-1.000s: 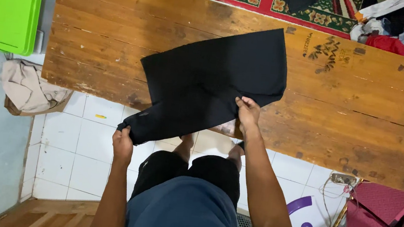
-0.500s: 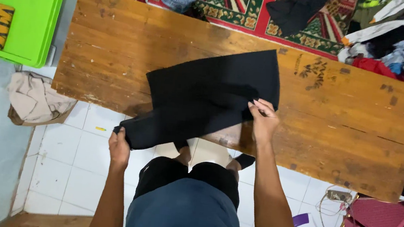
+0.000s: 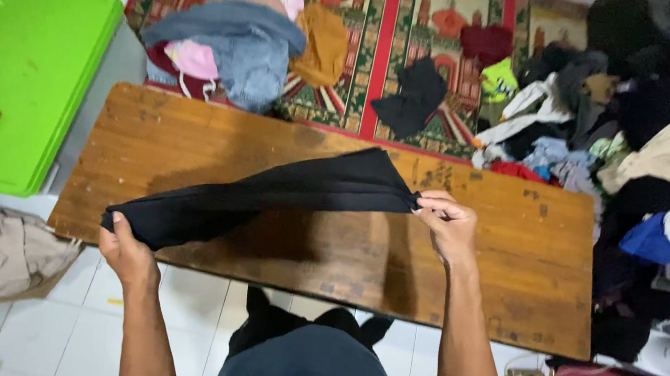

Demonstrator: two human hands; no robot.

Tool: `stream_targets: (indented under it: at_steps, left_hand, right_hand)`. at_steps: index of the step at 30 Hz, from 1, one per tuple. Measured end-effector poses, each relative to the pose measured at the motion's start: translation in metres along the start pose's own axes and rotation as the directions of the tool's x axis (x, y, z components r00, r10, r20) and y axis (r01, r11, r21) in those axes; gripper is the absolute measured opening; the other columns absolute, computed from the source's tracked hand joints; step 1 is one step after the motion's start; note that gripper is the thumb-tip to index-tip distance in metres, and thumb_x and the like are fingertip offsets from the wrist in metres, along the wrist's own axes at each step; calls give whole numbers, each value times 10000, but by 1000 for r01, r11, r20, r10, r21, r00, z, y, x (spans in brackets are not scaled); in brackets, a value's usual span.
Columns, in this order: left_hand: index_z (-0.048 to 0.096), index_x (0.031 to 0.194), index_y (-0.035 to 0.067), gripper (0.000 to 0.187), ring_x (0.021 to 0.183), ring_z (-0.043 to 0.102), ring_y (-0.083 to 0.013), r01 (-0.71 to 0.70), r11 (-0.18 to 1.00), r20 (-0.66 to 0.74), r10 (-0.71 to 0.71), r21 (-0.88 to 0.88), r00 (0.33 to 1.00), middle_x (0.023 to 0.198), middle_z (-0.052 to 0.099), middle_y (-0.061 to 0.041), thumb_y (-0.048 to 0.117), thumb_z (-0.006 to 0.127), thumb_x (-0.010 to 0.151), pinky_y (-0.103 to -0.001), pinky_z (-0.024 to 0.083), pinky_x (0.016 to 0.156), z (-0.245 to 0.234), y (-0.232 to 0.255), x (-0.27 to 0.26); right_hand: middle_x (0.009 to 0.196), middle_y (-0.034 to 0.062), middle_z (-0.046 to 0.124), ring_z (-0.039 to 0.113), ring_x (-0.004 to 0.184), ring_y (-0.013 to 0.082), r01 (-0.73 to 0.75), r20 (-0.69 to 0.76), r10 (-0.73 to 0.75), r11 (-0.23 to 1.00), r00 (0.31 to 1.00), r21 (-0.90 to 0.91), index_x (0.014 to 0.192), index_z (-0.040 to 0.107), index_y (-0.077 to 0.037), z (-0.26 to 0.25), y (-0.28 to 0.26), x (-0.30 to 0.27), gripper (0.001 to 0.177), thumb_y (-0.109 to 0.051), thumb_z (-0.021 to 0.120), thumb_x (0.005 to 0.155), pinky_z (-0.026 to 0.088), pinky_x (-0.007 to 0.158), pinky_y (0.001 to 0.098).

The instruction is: The person folds a black garment on a wooden table. They smooth and align the fabric, fold it into a compact rectangle, and place it on the table.

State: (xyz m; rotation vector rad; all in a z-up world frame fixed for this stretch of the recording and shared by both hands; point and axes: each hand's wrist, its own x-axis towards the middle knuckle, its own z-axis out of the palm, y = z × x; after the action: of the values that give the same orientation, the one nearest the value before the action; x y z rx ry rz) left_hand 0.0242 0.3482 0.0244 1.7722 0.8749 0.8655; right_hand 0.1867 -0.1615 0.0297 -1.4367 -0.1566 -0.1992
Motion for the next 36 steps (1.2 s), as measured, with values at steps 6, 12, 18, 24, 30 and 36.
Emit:
stream_targets:
  at_steps: [6,12,18,24,30,36]
  left_hand:
    - [595,1152,19,227,1028,531,-221,-219,958,-53,213,-186,976,1074,584,-138,214,490,1197,-396,427,1039,17,61,27]
    - [588,1077,0,174,889,521,-260,-453,880,-164,431,-142,887,930,538,-183,135,595,1186,-402,437,903,40,112,66]
    - [602,942,26,205,733,495,-227,-553,805,-171,527,-213,833,778,535,-155,92,645,1131,-381,439,733,54,178,85]
    - [624,911,119,221,734,496,-79,-436,792,-51,460,-428,886,765,593,23,142,599,1129,-241,472,729,51,230,99]
    - [646,994,82,180,821,515,-104,-503,785,-112,499,-362,859,843,614,-33,115,574,1156,-277,464,779,29,256,113]
    - [711,1011,49,239,802,606,-213,-469,836,114,515,-285,849,869,699,-151,180,557,1138,-413,507,797,19,266,98]
  right_hand:
    - [880,194,715,682,755,194,89,-52,-85,993,995,83,864,763,31,3,-33,42,202,124,864,716,567,706,270]
    - [867,93,726,702,738,95,85,-119,-76,994,990,71,1001,741,3,-12,-58,102,317,27,911,734,596,680,204]
    - [902,98,711,660,794,90,243,-67,-250,965,966,-99,1033,775,-40,-19,-121,149,250,-13,888,812,576,729,244]
    - [875,3,684,626,731,34,318,-197,-329,944,923,-85,1108,736,-74,-12,-162,172,204,-85,838,932,515,697,163]
    - [932,137,719,700,817,147,395,-37,-397,917,917,-53,959,711,-15,8,-207,160,243,32,885,796,550,740,240]
    - [901,40,688,608,786,63,381,14,-391,887,920,-260,1124,771,-71,10,-229,150,313,-26,870,831,524,710,221]
